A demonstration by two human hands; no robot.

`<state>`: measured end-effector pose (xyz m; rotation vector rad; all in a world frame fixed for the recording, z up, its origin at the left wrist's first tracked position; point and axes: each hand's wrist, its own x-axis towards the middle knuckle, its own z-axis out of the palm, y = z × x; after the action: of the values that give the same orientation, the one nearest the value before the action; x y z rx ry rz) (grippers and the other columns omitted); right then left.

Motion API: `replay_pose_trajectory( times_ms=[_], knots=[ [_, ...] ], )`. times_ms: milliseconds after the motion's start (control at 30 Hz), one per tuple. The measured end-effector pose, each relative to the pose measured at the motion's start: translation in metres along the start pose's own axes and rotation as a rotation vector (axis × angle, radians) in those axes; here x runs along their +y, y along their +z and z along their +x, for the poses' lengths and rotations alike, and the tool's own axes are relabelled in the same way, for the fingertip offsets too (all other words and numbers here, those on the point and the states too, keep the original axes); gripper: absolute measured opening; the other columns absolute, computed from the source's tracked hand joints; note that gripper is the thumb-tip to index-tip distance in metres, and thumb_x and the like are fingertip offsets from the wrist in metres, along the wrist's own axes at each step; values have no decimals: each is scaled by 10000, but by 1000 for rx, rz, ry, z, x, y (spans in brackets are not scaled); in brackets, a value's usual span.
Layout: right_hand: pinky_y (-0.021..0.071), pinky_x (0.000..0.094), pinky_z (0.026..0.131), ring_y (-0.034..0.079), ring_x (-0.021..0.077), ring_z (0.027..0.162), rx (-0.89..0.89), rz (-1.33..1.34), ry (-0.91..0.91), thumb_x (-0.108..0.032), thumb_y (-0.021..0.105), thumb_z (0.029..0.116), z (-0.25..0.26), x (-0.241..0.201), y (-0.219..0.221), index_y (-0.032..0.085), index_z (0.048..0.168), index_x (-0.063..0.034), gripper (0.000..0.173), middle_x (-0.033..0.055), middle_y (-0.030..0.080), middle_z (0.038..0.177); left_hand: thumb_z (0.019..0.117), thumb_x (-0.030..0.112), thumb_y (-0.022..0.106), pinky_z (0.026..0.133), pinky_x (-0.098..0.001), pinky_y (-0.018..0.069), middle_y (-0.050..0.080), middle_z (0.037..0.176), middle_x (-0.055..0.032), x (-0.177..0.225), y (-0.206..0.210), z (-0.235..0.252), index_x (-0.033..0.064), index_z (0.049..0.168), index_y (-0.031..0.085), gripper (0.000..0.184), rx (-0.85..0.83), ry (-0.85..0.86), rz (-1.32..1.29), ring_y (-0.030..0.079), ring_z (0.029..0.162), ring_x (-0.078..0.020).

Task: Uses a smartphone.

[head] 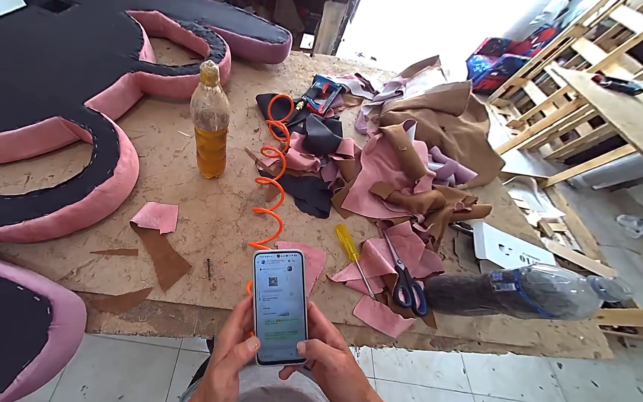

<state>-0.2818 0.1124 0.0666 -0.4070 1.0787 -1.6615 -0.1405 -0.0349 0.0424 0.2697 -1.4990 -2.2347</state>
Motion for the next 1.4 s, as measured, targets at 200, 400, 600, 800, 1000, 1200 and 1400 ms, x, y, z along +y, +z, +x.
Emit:
replay_pose_trajectory(
  times_ms=[200, 400, 600, 800, 1000, 1200, 1400],
  knots=[
    [657, 497, 689, 702, 347, 1105, -50, 9, 19, 12, 546, 879, 6, -1, 9, 213, 1533, -60, 739, 173, 613, 1351, 970, 456, 604, 1036, -474, 534, 601, 1387, -188, 6, -5, 5, 26, 1558, 257, 807, 5, -58, -169, 628, 1240, -288],
    [666, 487, 728, 712, 341, 1094, -23, -35, -23, 85, 626, 841, -1, 1, 13, 189, 1540, -35, 833, 175, 628, 1329, 983, 420, 589, 1005, -452, 552, 639, 1328, -185, 1, -5, 4, 50, 1546, 290, 737, -14, -65, -183, 660, 1188, -272],
    [670, 471, 704, 721, 332, 1070, 24, -58, -42, 95, 646, 821, -5, 5, 12, 241, 1514, -30, 812, 171, 646, 1298, 970, 342, 574, 1001, -453, 552, 658, 1295, -190, 1, -5, 6, 33, 1517, 317, 679, -13, -115, -135, 675, 1161, -270],
    [668, 479, 710, 722, 342, 1066, 48, -31, -54, 89, 638, 828, -7, 6, 10, 242, 1518, -35, 805, 185, 649, 1292, 972, 311, 553, 988, -450, 557, 663, 1287, -196, -2, -6, 11, 43, 1532, 321, 663, -46, -131, -179, 680, 1151, -272],
    [660, 442, 634, 738, 323, 1018, 86, -37, -9, 37, 549, 891, -7, 3, 8, 294, 1483, -50, 651, 180, 677, 1239, 906, 103, 501, 964, -439, 572, 683, 1238, -177, -3, -3, 13, 41, 1497, 342, 615, -37, -153, -124, 699, 1103, -254],
    [655, 465, 615, 750, 329, 966, 133, -12, 2, 7, 483, 915, -3, 3, 8, 397, 1382, -28, 476, 190, 698, 1184, 876, 58, 541, 920, -428, 600, 694, 1217, -179, 1, 0, 13, 25, 1478, 335, 637, -28, -138, -22, 715, 1073, -265],
    [646, 412, 538, 766, 293, 877, 214, -31, -48, -95, 509, 1034, -2, 5, 14, 471, 1355, -9, 334, 186, 722, 1113, 907, 14, 552, 862, -421, 631, 710, 1183, -161, 8, 9, 12, 15, 1438, 370, 561, 17, -111, 111, 731, 1035, -269]
  ],
)
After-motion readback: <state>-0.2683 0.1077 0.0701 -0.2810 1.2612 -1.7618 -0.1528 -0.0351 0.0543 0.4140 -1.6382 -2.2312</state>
